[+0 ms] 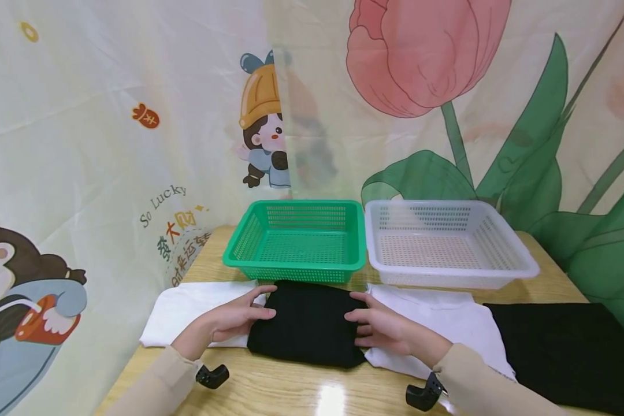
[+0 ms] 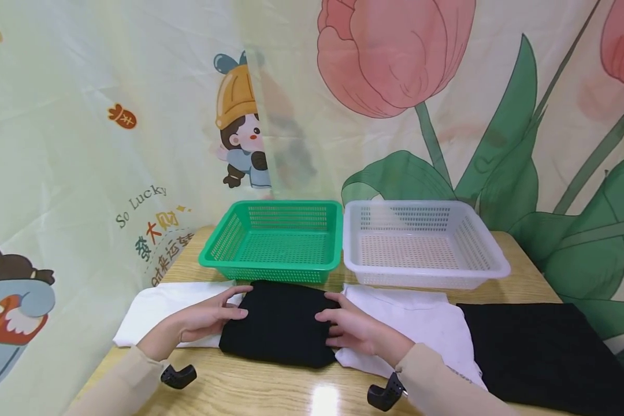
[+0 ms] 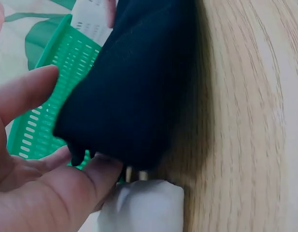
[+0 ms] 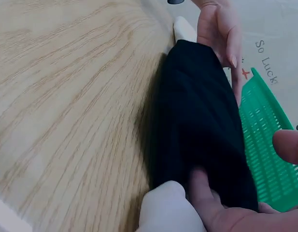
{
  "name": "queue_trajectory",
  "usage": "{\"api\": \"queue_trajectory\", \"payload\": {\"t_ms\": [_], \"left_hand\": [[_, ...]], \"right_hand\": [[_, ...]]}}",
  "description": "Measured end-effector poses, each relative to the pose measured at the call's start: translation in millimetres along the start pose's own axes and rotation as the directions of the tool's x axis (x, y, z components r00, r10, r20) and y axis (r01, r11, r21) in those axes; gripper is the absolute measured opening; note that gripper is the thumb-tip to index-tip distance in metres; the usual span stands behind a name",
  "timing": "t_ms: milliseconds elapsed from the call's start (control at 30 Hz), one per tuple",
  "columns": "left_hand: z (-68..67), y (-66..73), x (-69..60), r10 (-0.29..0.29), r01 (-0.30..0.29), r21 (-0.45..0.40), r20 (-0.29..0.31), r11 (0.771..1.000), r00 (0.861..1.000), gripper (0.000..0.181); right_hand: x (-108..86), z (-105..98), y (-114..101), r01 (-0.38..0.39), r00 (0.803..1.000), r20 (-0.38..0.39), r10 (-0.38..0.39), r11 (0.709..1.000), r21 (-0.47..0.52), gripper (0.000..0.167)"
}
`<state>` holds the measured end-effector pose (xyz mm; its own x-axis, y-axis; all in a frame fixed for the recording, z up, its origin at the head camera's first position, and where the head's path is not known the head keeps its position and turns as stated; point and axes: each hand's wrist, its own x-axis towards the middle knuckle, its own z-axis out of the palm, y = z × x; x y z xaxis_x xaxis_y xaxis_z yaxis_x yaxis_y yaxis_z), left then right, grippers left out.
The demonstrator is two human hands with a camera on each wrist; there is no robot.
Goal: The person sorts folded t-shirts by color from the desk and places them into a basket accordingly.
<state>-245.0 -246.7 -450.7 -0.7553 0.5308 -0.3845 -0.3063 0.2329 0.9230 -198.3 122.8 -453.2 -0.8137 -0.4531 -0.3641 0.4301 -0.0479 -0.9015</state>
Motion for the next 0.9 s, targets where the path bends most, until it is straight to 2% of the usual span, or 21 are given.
{"api": "queue_trajectory", "payload": {"t_ms": [167,333,400,467,567,633,733,900], "left_hand": [[3.2,-2.0,1.7,0.032,-0.033,0.038,0.025,0.999,0.999,0.085],[7.9,-8.3,3.6,0.089,-0.084,-0.059,0.079,0.995,0.993,0.084],[9.5,-10.1,2.8,0.096,-0.089,-0.088,0.077,0.992,0.992,0.085],[10.3,-10.9,0.8,0.098,-0.094,-0.061,0.051,0.994,0.994,0.087],[10.4,-9.1,-3.3,0.087,-0.088,0.035,0.004,0.996,0.996,0.088],[10.6,-4.5,-7.3,0.089,-0.088,0.094,-0.011,0.992,0.996,0.088],[10.0,8.4,-16.8,0.101,-0.100,0.116,0.004,0.988,0.995,0.088],[4.0,41.7,-37.4,0.147,-0.151,0.137,0.032,0.979,0.989,0.086]], "right_hand": [[4.5,3,4,0.061,0.998,-0.010,-0.061,0.997,-0.041,0.088],[7.5,8,7,0.100,0.994,-0.035,-0.104,0.990,-0.103,0.081],[9.0,10,9,0.104,0.994,-0.024,-0.107,0.989,-0.105,0.080],[10.9,12,11,0.109,0.994,-0.003,-0.110,0.990,-0.092,0.080],[10.9,15,15,0.133,0.991,0.004,-0.133,0.986,-0.099,0.080],[7.4,16,14,0.160,0.987,0.001,-0.161,0.980,-0.119,0.080],[-2.8,18,4,0.201,0.980,0.012,-0.201,0.970,-0.137,0.079],[-18.6,22,-28,0.250,0.968,0.057,-0.245,0.960,-0.123,0.078]]}}
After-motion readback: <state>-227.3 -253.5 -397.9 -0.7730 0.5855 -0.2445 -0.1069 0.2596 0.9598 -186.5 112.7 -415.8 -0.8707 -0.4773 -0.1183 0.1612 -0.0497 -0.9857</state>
